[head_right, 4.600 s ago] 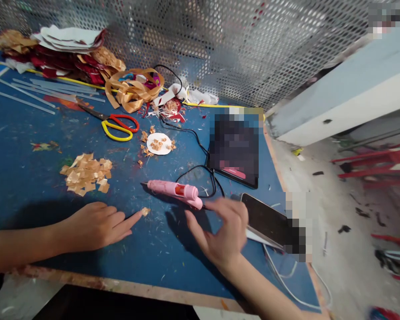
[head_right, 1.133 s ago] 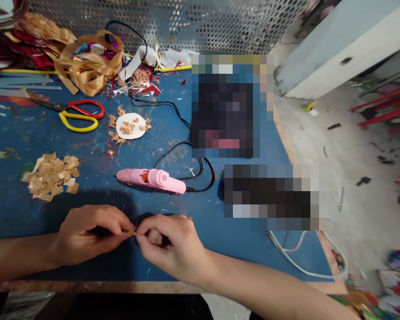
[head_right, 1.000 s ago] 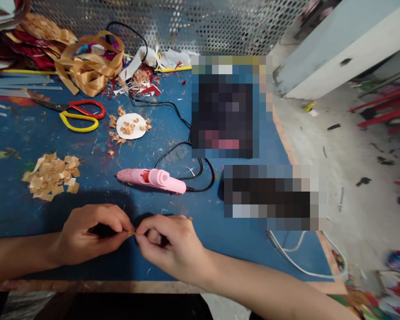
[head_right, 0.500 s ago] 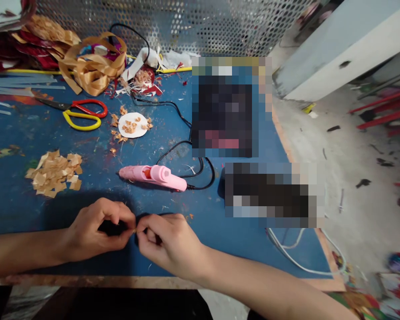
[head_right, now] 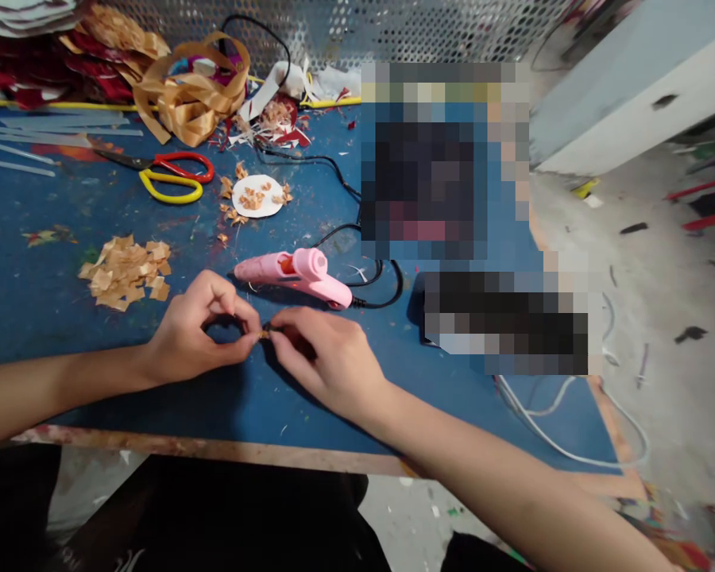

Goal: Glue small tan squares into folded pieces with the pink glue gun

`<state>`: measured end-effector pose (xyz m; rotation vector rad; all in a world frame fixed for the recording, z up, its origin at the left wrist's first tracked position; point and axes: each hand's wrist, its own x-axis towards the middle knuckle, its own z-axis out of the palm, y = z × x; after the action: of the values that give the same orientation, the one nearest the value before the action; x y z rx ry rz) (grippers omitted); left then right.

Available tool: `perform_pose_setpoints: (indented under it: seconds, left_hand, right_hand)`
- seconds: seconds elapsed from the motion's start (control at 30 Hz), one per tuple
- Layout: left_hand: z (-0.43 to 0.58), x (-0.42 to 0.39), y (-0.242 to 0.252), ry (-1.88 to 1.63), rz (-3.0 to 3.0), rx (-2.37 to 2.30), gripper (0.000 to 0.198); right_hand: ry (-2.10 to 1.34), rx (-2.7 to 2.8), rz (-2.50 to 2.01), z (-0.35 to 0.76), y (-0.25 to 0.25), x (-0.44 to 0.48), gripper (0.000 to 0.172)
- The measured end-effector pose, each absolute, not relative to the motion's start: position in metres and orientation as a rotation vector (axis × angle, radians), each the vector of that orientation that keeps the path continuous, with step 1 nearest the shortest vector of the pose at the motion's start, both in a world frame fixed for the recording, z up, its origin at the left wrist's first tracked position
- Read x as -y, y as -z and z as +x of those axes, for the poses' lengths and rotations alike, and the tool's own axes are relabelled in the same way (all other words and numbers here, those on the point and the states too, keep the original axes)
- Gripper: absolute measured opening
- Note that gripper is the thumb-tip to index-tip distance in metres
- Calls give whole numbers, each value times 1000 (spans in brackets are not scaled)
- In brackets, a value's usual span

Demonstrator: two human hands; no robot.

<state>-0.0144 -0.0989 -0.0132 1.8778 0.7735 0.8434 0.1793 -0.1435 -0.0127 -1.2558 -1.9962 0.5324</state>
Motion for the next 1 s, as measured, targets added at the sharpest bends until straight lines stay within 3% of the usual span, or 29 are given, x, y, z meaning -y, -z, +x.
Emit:
perform_pose_setpoints:
  seconds: [0.2,0.33,0.53,0.7,0.9,1.0]
  left_hand:
    - [-17,103,13,-999,1711,-757,35]
    - [-23,105,9,-1068,1722,-727,36]
    - [-30,110,10,-1055,1847,-729,32]
    - [-36,109,13,-1014,1864,-748,24]
    - [-44,102,13,-866,1902,-739,7]
    - [-44,100,14,-767,2032,-703,7]
  right_hand:
    - [-423,1942,-1192,177,5,148,15]
    - [-542,1909,-1178,170,2,153,13]
    - [-643,1896,-1179,157,7,151,9]
    - [-511,1999,-1117,157,-8,147,11]
    - [-322,1889,-1162,179,-61,74,10]
    - [-369,2165,-1208,179,-60,9,11]
